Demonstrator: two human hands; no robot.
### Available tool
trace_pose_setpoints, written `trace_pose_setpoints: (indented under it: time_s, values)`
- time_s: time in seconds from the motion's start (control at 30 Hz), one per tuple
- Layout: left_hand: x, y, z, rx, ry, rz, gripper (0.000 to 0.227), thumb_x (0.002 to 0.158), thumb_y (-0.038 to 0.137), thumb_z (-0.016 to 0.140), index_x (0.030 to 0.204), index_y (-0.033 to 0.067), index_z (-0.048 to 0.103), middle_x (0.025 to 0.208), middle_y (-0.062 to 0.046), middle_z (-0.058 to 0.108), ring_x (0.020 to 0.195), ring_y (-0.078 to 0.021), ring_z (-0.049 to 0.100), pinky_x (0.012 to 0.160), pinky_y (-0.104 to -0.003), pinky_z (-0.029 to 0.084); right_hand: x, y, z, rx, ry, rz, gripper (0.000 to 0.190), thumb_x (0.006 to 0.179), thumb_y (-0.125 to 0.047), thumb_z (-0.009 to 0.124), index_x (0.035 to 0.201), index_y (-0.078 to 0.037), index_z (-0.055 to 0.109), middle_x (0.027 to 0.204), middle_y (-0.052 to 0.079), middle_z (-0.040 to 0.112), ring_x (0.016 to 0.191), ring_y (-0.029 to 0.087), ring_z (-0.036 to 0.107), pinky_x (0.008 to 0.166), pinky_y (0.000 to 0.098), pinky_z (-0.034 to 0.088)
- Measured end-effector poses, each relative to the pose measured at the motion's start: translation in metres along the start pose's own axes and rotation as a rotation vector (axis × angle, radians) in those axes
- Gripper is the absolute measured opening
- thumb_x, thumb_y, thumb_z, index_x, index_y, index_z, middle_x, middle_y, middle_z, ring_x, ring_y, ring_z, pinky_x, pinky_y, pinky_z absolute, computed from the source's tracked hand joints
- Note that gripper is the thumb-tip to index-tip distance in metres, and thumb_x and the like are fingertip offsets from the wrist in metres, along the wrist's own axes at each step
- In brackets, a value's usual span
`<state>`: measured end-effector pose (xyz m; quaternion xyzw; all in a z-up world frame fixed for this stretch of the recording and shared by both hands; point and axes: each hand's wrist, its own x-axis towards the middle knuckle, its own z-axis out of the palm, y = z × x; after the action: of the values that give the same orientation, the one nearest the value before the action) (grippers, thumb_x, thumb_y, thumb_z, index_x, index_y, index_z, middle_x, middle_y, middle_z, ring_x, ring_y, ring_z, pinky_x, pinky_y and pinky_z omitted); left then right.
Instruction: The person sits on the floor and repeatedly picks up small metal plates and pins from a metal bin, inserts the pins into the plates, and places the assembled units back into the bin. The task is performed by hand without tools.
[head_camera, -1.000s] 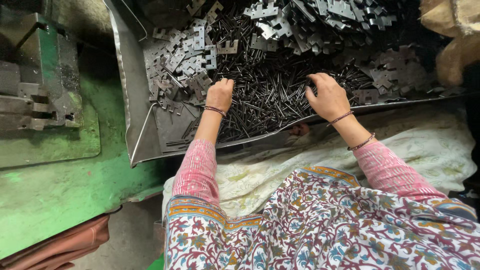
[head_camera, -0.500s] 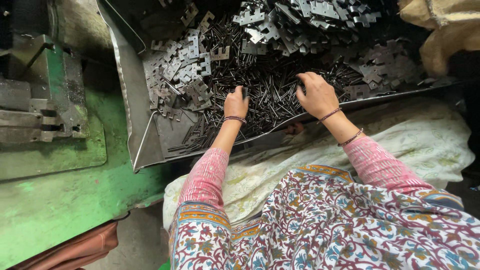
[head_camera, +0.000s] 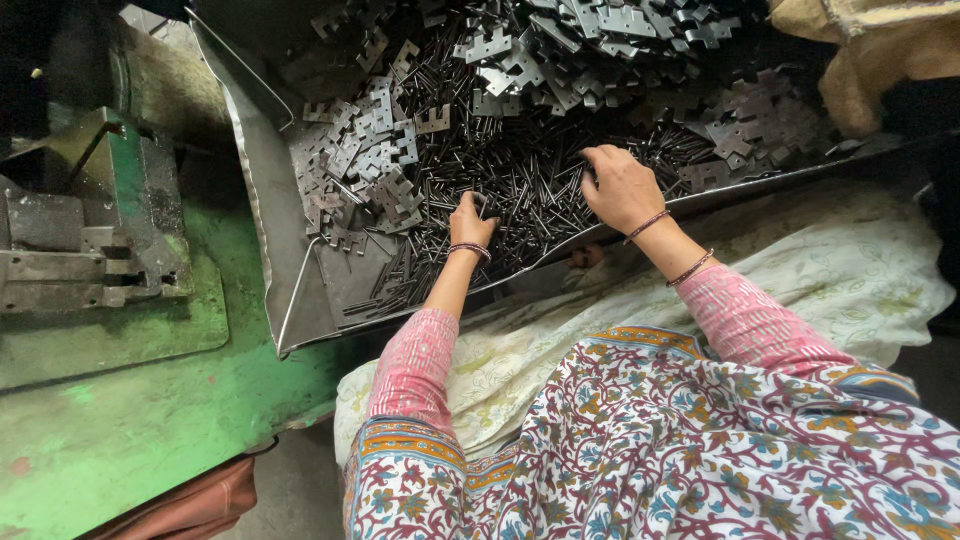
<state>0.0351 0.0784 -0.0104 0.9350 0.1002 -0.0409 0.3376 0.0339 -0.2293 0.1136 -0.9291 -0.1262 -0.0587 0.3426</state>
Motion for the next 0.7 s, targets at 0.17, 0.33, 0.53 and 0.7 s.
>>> trace_pose_setpoints:
  time_s: [0.17, 0.33, 0.53, 0.7]
  values:
    - [-0.003, 0.023, -0.013, 0.055, 0.011, -0.069, 0.04, 0.07, 0.009, 0.088, 0.106, 0.0068, 0.071, 0.095, -0.014, 0.078, 0.085, -0.0279, 0.073, 0.078, -0.038, 0.057, 0.001, 0.0, 0.002, -0.004, -0.01, 0.012, 0.031, 0.094, -0.015, 0.062, 0.122, -0.003, 0.068, 0.116, 0.014, 0.07, 0.109, 0.033, 0.066, 0.087, 0.0448, 0.056]
    - [0.005, 0.046, -0.033, -0.571, 0.075, -0.156, 0.033, 0.08, 0.005, 0.084, 0.111, 0.001, 0.074, 0.098, -0.011, 0.08, 0.081, -0.0173, 0.073, 0.07, -0.029, 0.059, -0.002, 0.003, 0.004, 0.007, -0.027, 0.027, 0.032, 0.094, -0.016, 0.063, 0.122, -0.003, 0.067, 0.116, 0.015, 0.069, 0.109, 0.034, 0.066, 0.088, 0.0458, 0.055]
    - [0.003, 0.067, -0.015, -1.342, -0.026, -0.379, 0.025, 0.09, 0.007, 0.074, 0.11, -0.0039, 0.064, 0.092, -0.014, 0.075, 0.077, -0.0243, 0.076, 0.067, -0.039, 0.065, 0.001, 0.003, 0.003, -0.003, -0.045, 0.048, 0.033, 0.093, -0.017, 0.062, 0.122, -0.004, 0.068, 0.116, 0.014, 0.069, 0.11, 0.034, 0.066, 0.088, 0.0463, 0.055]
    - [-0.031, 0.058, 0.027, -1.326, 0.044, -0.441, 0.033, 0.083, -0.004, 0.078, 0.114, -0.0016, 0.065, 0.097, -0.012, 0.074, 0.076, -0.0217, 0.073, 0.066, -0.036, 0.062, -0.003, 0.009, 0.009, -0.021, -0.01, 0.023, 0.033, 0.091, -0.017, 0.062, 0.121, -0.004, 0.068, 0.114, 0.014, 0.069, 0.109, 0.034, 0.065, 0.088, 0.0464, 0.055]
